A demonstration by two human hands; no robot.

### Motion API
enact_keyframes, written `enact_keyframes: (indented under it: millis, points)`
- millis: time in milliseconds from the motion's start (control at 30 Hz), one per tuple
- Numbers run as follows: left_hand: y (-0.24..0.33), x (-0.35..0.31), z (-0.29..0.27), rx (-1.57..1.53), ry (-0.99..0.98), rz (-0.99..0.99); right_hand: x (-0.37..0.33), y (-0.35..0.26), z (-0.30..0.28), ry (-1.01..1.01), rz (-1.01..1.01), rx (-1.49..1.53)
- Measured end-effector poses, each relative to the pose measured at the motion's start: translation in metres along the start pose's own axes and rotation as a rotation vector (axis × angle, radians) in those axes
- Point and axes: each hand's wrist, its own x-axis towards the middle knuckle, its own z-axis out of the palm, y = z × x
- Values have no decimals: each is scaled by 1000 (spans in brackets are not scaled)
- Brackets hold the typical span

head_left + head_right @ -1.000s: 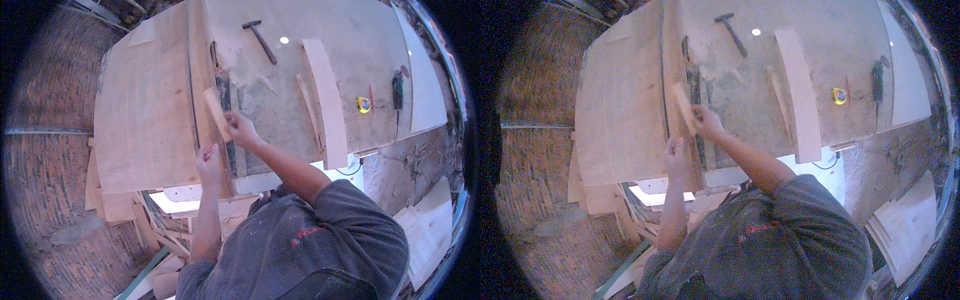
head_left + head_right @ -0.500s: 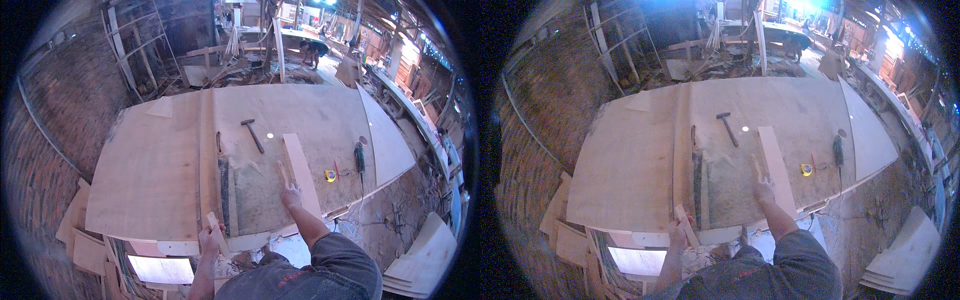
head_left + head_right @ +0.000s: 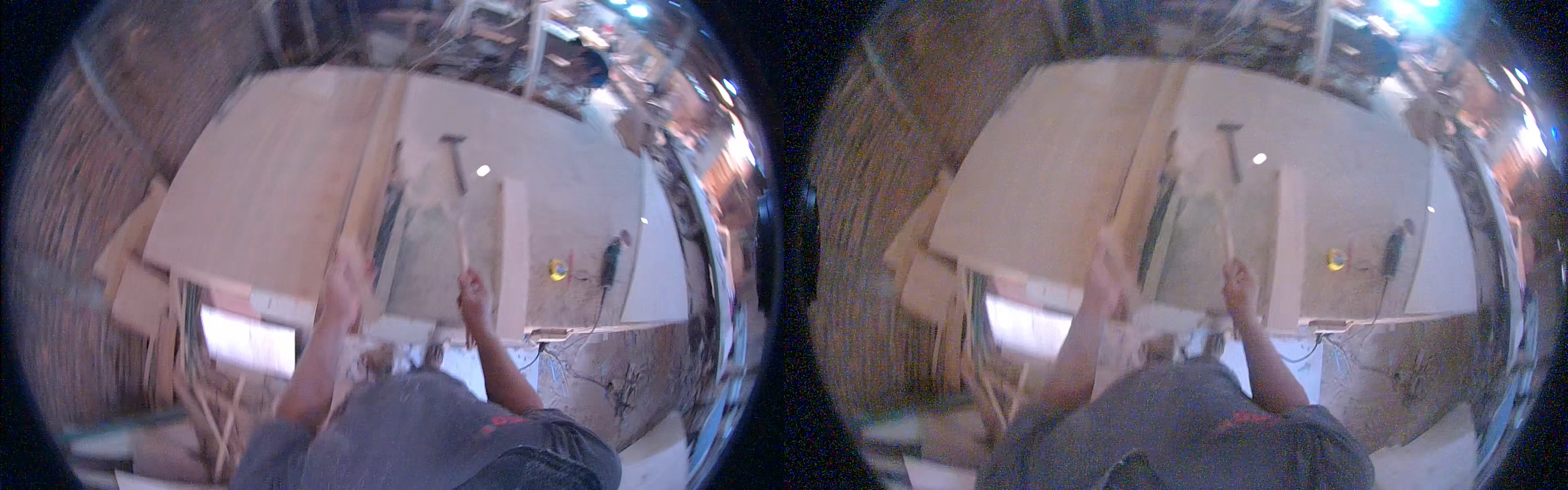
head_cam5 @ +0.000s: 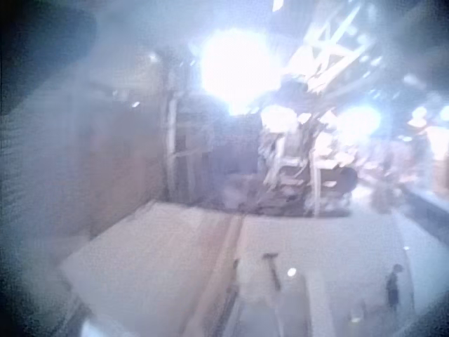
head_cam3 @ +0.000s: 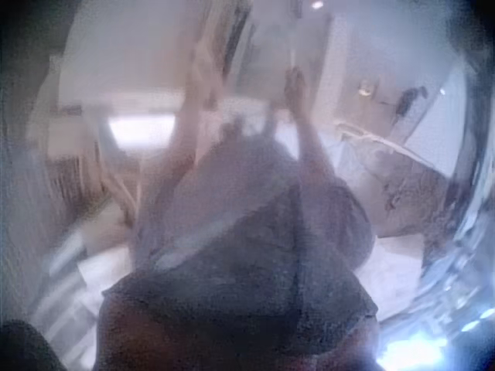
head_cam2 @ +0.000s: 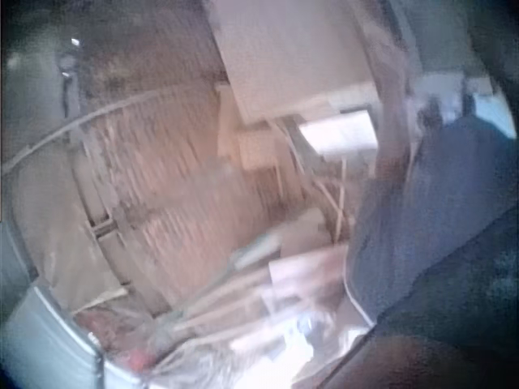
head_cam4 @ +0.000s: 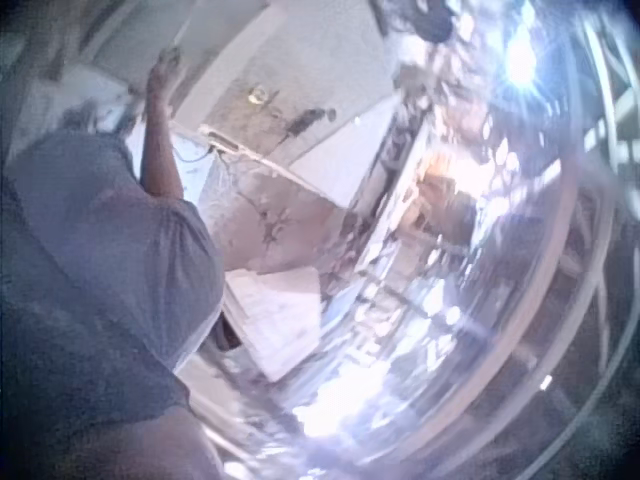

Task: The person assembles small wooden pieces on a workbench, using a hammer to tap them into place and a pencil to mark measurements. They repeatedly pick up, align, and hammer thin wooden strips, then mark a larger board with a pencil.

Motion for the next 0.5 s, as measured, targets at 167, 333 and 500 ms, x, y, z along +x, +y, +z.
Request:
enact_keyframes:
  millis: [167,333,500]
  points:
    - [4,0,69,-6,-256,90,-33,-100,-8,-9,-439,-16]
    - [-3,-15,113,-85,-322,42,-50,-157,-13,42,-774,-79]
    - [-13,-23,130,-120,-421,30,-46,-167,-9,54,-943,-122]
